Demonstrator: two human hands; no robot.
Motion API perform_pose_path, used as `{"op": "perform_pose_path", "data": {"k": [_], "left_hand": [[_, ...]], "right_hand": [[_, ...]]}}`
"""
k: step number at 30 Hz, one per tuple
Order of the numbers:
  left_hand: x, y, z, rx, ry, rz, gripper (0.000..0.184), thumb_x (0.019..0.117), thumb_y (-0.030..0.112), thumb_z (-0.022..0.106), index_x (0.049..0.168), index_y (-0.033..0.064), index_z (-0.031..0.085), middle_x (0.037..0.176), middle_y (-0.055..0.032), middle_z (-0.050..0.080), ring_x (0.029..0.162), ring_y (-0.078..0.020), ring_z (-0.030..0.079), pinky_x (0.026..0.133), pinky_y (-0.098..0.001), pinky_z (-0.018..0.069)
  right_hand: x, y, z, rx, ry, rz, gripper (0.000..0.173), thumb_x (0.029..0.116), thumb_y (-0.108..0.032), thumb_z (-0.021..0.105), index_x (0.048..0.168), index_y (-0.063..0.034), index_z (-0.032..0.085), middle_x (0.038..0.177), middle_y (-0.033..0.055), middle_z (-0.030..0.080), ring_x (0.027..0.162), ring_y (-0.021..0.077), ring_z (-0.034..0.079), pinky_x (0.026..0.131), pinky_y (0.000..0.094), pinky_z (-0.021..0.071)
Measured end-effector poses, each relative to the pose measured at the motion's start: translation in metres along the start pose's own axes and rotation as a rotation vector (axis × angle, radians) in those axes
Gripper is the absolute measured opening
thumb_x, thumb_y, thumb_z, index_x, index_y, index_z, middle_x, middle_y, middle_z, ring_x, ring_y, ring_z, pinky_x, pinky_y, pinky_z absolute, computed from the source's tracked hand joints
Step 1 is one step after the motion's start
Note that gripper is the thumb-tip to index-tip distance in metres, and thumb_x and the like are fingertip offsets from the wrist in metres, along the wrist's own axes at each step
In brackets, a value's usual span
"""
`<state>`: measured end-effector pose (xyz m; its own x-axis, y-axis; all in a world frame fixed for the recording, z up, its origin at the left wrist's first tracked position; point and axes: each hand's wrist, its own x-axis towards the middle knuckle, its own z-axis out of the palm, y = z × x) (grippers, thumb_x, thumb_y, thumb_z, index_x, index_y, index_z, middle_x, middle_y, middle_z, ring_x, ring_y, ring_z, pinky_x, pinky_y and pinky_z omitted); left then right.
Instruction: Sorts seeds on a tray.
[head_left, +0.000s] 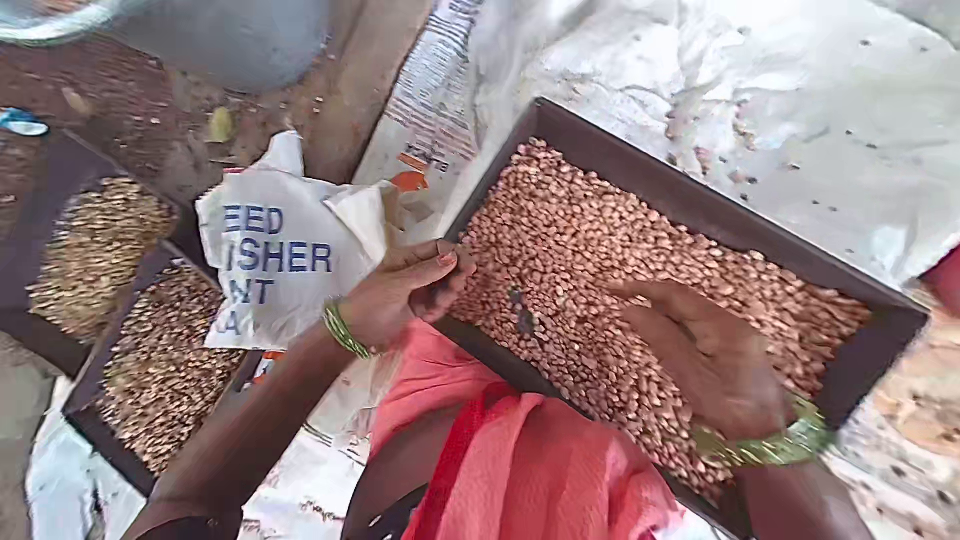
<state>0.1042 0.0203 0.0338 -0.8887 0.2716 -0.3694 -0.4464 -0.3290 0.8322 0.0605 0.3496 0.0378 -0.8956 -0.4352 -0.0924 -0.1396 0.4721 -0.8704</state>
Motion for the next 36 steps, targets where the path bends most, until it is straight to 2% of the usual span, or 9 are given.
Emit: {"op": "perform_pose_path", "data": {"k": [4, 7, 10, 11, 13, 19, 25, 29, 36], "left_hand": [[-0.009, 0.080, -0.118, 1.023, 0.067, -0.227, 0.028, 0.1069, 0.011, 0.043, 0.113, 0.0004, 0.068, 0.081, -0.0035, 0.065, 0.061, -0.0075, 0.057, 0.057, -0.0248, 0.0496], [-0.005, 0.127, -0.207, 1.414, 0.602, -0.488, 0.033, 0.1078, 0.014, 0.051, 0.132, -0.0067, 0.059, 0.124, -0.0326, 0.063, 0.112, -0.0461, 0.064, 0.097, -0.0631, 0.0497], [-0.018, 0.157, -0.227, 1.530, 1.017, -0.490, 0.071, 0.1005, 0.029, 0.064, 0.155, -0.0045, 0.034, 0.158, -0.0387, 0.028, 0.147, -0.0570, 0.028, 0.115, -0.0746, 0.0240], [-0.018, 0.159, -0.214, 1.499, 1.031, -0.484, 0.075, 0.1012, 0.034, 0.064, 0.158, -0.0016, 0.030, 0.163, -0.0358, 0.021, 0.151, -0.0549, 0.021, 0.118, -0.0728, 0.0192], [-0.009, 0.142, -0.187, 1.522, 0.899, -0.312, 0.061, 0.1038, 0.032, 0.061, 0.150, -0.0034, 0.043, 0.156, -0.0370, 0.035, 0.145, -0.0564, 0.032, 0.114, -0.0744, 0.0252], [0.067, 0.026, -0.032, 1.279, 0.189, 0.581, 0.037, 0.1044, 0.026, 0.054, 0.128, 0.0000, 0.068, 0.145, -0.0232, 0.056, 0.139, -0.0367, 0.050, 0.117, -0.0534, 0.0371], [0.146, -0.052, 0.086, 1.470, -0.189, 0.559, 0.049, 0.1038, 0.033, 0.054, 0.147, 0.0113, 0.055, 0.163, -0.0115, 0.039, 0.153, -0.0390, 0.029, 0.120, -0.0589, 0.0282], [0.206, -0.060, 0.091, 1.522, -0.127, 0.717, 0.037, 0.1061, 0.027, 0.049, 0.132, 0.0059, 0.066, 0.138, -0.0169, 0.061, 0.133, -0.0417, 0.052, 0.111, -0.0555, 0.0402], [0.220, -0.089, 0.134, 1.192, -0.020, 0.612, 0.028, 0.1032, 0.018, 0.053, 0.118, 0.0057, 0.074, 0.126, -0.0196, 0.067, 0.121, -0.0408, 0.061, 0.103, -0.0606, 0.0446]], "right_hand": [[-0.016, 0.018, -0.012, 0.052, 0.018, 0.132, 0.028, 0.1022, -0.027, 0.056, 0.120, -0.0098, 0.070, 0.083, -0.0143, 0.063, 0.058, -0.0122, 0.046, 0.052, 0.0080, 0.0393], [-0.023, 0.022, -0.016, 0.090, 0.048, 0.177, 0.025, 0.1015, -0.025, 0.056, 0.118, -0.0118, 0.069, 0.080, -0.0157, 0.062, 0.054, -0.0107, 0.045, 0.048, 0.0082, 0.0379], [-0.028, 0.021, -0.018, 0.079, 0.082, 0.180, 0.027, 0.1021, -0.028, 0.055, 0.120, -0.0120, 0.069, 0.078, -0.0158, 0.060, 0.054, -0.0107, 0.043, 0.048, 0.0087, 0.0367], [-0.029, 0.022, -0.019, 0.076, 0.093, 0.188, 0.028, 0.1017, -0.028, 0.055, 0.120, -0.0114, 0.069, 0.079, -0.0157, 0.061, 0.055, -0.0111, 0.045, 0.049, 0.0085, 0.0376], [-0.028, 0.024, -0.025, 0.079, 0.111, 0.201, 0.027, 0.1018, -0.028, 0.056, 0.119, -0.0109, 0.069, 0.079, -0.0152, 0.062, 0.056, -0.0106, 0.046, 0.050, 0.0090, 0.0389], [-0.021, 0.025, -0.040, 0.016, 0.165, 0.205, 0.022, 0.1034, -0.017, 0.055, 0.119, -0.0102, 0.069, 0.072, -0.0092, 0.057, 0.050, -0.0037, 0.041, 0.046, 0.0154, 0.0368], [-0.036, 0.030, -0.051, 0.071, 0.257, 0.188, 0.022, 0.1042, -0.016, 0.054, 0.120, -0.0101, 0.068, 0.074, -0.0092, 0.059, 0.048, -0.0039, 0.042, 0.044, 0.0135, 0.0366], [-0.051, 0.038, -0.065, 0.071, 0.344, 0.234, 0.023, 0.1033, -0.016, 0.054, 0.120, -0.0118, 0.069, 0.073, -0.0091, 0.059, 0.048, -0.0029, 0.042, 0.044, 0.0143, 0.0363], [-0.069, 0.056, -0.086, 0.143, 0.489, 0.215, 0.023, 0.1040, -0.018, 0.053, 0.120, -0.0093, 0.067, 0.071, -0.0106, 0.056, 0.047, -0.0028, 0.041, 0.044, 0.0137, 0.0373]]}}
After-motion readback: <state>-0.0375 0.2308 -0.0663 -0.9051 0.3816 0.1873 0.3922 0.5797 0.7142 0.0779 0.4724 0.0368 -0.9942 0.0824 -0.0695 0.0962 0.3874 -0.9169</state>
